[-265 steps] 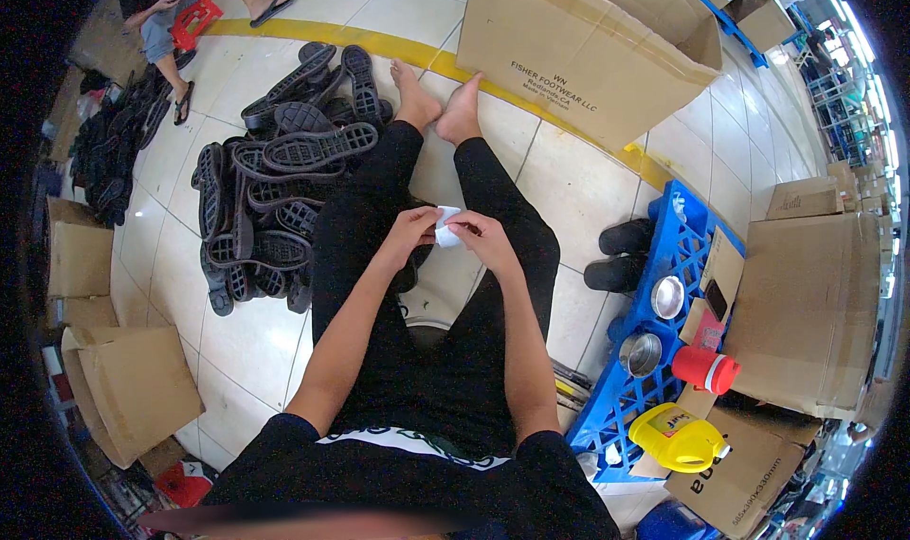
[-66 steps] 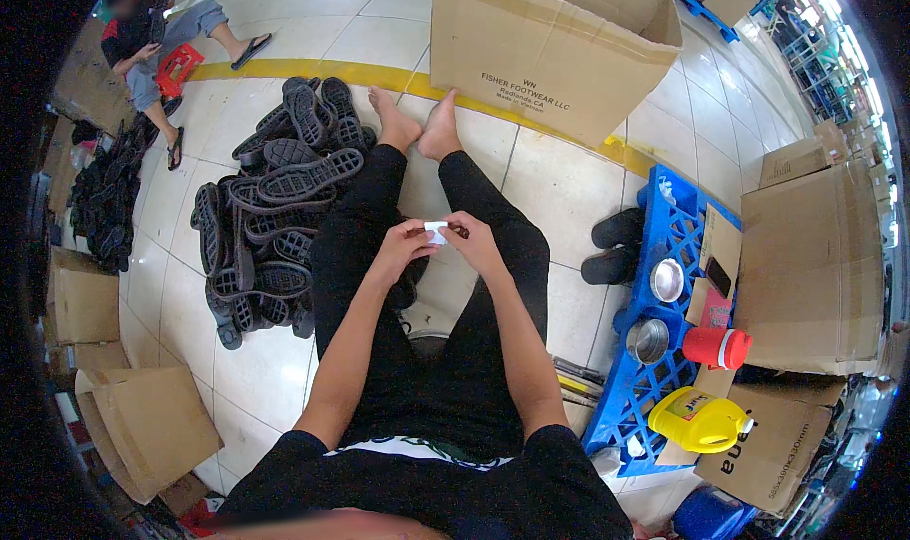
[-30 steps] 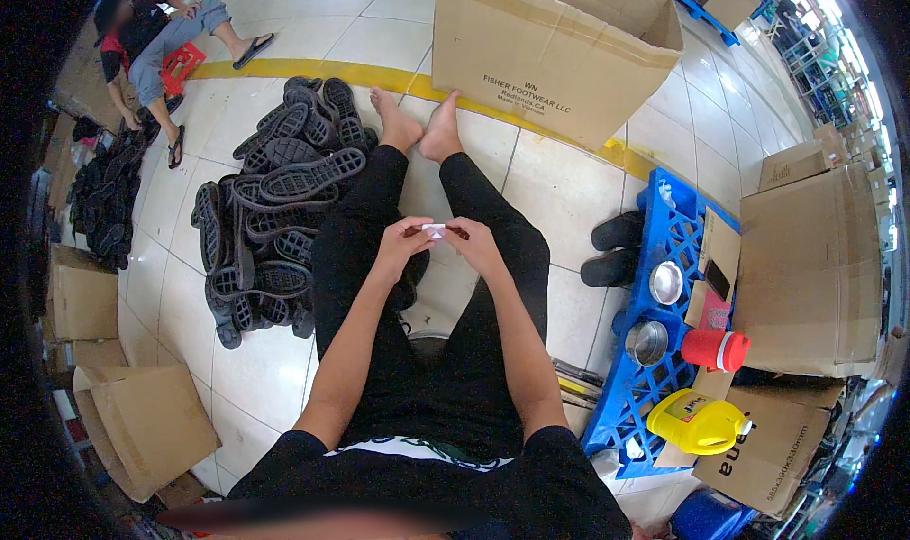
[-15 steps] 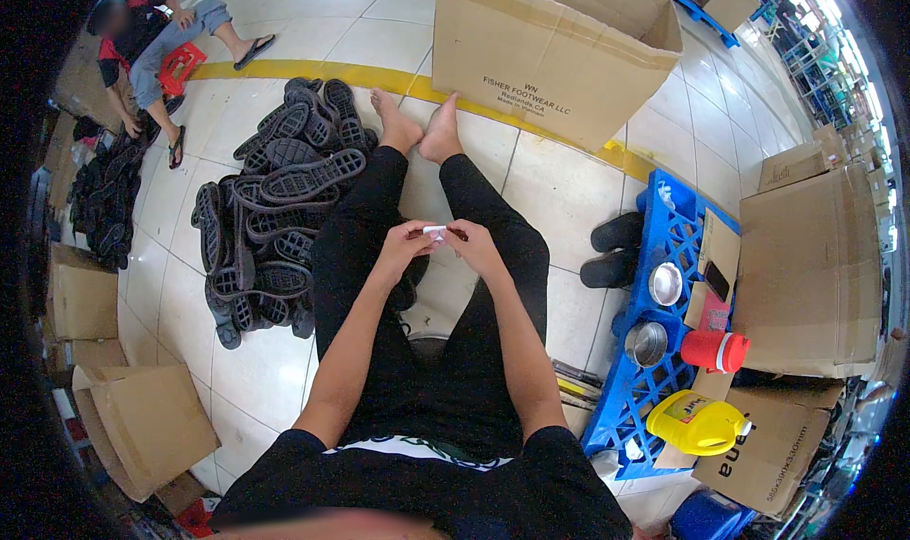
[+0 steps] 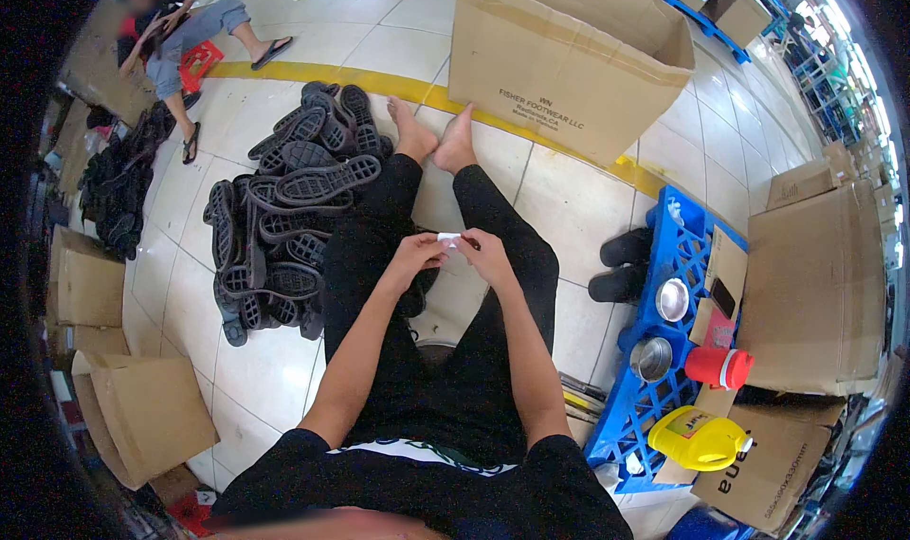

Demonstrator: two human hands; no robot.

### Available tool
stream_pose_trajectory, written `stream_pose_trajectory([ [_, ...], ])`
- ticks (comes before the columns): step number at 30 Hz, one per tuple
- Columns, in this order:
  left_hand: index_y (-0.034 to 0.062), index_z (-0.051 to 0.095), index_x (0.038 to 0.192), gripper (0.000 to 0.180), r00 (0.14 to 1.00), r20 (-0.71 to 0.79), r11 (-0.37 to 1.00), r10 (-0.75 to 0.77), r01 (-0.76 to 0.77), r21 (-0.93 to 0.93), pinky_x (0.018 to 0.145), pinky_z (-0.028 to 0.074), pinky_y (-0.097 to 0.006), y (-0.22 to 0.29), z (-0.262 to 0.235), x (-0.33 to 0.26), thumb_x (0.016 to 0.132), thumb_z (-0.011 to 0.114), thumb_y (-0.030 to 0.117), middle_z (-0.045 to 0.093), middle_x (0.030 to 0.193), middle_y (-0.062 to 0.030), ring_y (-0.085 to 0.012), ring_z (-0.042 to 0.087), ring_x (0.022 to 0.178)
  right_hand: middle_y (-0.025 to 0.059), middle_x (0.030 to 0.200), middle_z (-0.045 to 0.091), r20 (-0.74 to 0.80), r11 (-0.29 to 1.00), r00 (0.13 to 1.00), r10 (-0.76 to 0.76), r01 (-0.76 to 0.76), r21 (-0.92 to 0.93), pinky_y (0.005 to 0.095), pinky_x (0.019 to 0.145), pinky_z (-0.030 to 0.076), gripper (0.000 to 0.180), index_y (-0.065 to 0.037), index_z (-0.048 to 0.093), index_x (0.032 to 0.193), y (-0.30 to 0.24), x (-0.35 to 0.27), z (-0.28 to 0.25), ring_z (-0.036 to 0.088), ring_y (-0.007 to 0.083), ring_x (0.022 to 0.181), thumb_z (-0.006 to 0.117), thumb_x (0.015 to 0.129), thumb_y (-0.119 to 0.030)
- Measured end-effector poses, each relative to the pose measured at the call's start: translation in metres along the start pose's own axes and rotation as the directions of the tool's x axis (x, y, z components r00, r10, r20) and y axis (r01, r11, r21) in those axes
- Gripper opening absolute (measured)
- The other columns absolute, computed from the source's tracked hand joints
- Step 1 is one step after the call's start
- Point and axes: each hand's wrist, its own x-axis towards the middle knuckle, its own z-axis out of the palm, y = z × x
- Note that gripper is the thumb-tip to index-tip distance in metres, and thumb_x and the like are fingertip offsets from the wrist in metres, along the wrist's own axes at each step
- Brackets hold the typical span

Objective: The person folds a piece of cloth by hand, attaches it to a metal clip, and picks up a shoe sole.

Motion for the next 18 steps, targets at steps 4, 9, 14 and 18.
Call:
stream_pose_trajectory([
  [4, 0.0049, 0.068, 0.100, 0.023, 1.000, 0.029, 1.000, 0.012, -0.011, -0.024, 0.070, 0.048, -0.022, 0.003, 0.002, -0.004, 0.087, 0.066, 0.025, 0.066, 0.087, 0.0005, -0.0071, 0.061, 0.076, 0.0027, 0.071, 0.062, -0.034, 0.996, 0.999, 0.005, -0.002, 0.092, 0.0231, 0.052, 0.042, 0.019, 0.001, 0.063, 0.091, -0.001, -0.001, 0.000, 0.052, 0.0076, 0.057, 0.065, 0.088, -0.018],
  [9, 0.0045, 0.067, 0.100, 0.022, 0.992, -0.024, 0.989, 0.127, -0.128, -0.078, 0.066, 0.048, -0.021, -0.003, 0.004, 0.004, 0.088, 0.066, 0.022, 0.065, 0.083, 0.0006, -0.0073, 0.060, 0.072, 0.0017, 0.072, 0.061, -0.073, 0.982, 0.997, -0.020, 0.033, 0.188, 0.0219, 0.052, 0.041, 0.018, 0.001, 0.064, 0.093, 0.001, 0.003, -0.003, 0.051, 0.0063, 0.057, 0.064, 0.089, -0.017],
  [14, 0.0020, 0.065, 0.094, 0.016, 0.889, -0.327, 0.913, 0.320, -0.382, -0.146, 0.061, 0.047, -0.021, 0.037, -0.004, -0.017, 0.089, 0.066, 0.017, 0.063, 0.078, 0.0001, -0.0071, 0.058, 0.067, 0.0024, 0.077, 0.061, -0.175, 0.895, 0.979, 0.100, -0.012, 0.445, 0.0194, 0.044, 0.030, 0.023, -0.002, 0.063, 0.097, -0.016, 0.005, -0.004, 0.043, 0.0044, 0.051, 0.055, 0.095, -0.023],
  [18, 0.0017, 0.065, 0.093, 0.014, 0.776, -0.503, 0.834, 0.381, -0.523, -0.175, 0.062, 0.047, -0.021, 0.081, -0.028, -0.044, 0.090, 0.065, 0.015, 0.063, 0.077, -0.0007, -0.0069, 0.058, 0.067, 0.0018, 0.076, 0.060, -0.173, 0.857, 0.975, 0.139, -0.031, 0.514, 0.0187, 0.043, 0.030, 0.024, -0.003, 0.064, 0.098, -0.011, 0.004, -0.006, 0.042, 0.0038, 0.050, 0.054, 0.096, -0.025],
])
